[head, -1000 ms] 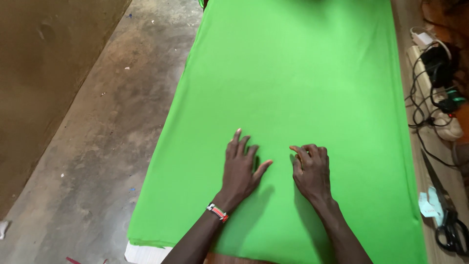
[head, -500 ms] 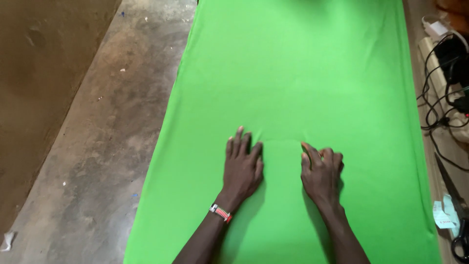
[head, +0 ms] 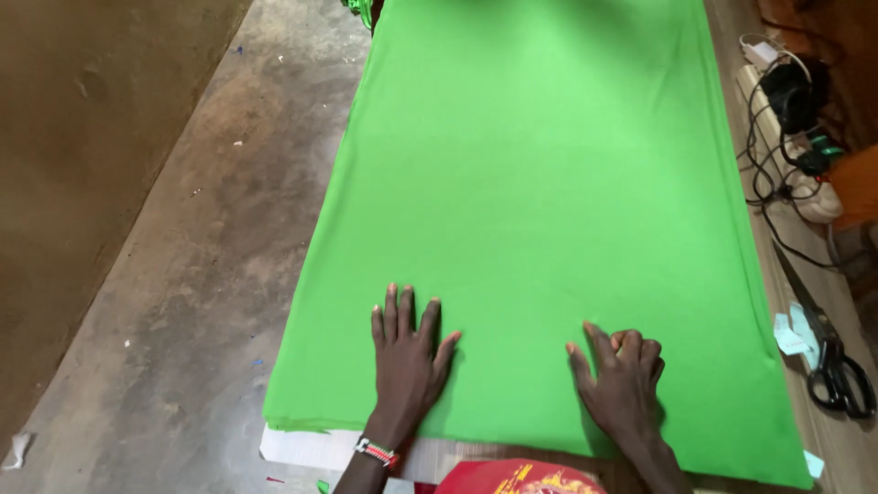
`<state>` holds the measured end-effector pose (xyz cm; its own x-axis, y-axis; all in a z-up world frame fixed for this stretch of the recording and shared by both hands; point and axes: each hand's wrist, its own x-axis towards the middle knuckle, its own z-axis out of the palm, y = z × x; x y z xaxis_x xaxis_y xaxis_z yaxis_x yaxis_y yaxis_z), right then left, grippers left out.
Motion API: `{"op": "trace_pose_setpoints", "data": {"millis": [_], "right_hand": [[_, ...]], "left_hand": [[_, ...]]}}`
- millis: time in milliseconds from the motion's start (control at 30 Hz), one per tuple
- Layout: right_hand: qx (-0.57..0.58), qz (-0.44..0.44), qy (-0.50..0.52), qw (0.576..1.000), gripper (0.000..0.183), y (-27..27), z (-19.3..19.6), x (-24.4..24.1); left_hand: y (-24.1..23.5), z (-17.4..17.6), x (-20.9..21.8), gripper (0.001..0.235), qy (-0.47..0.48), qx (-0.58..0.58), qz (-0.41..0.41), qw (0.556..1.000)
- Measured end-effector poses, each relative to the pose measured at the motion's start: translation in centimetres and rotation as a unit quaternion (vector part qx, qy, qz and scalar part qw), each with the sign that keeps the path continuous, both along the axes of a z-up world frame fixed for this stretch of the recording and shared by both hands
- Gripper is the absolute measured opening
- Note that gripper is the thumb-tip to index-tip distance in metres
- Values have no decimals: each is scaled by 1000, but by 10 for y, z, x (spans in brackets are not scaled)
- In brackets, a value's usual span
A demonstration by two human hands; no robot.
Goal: Unfolding and smoothing a large piece of green fabric on a cutting table
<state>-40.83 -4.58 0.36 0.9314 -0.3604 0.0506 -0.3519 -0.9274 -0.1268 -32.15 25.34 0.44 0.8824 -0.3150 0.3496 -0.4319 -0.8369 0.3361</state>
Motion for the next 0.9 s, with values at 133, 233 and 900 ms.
{"op": "trace_pose_setpoints", "data": {"millis": [133,233,900], "right_hand": [[-10,-63,-29,998,59,-37,-17,-55],[-41,-88,-110,989,54,-58,-26,-74],[13,-140,-93,986,87,-151,-35,-138]], "left_hand": [[47,12,-27,57,57,33,48,997],[71,7,-36,83,33,65,153,986],[102,-3,-93,96,7,70,173,982]]}}
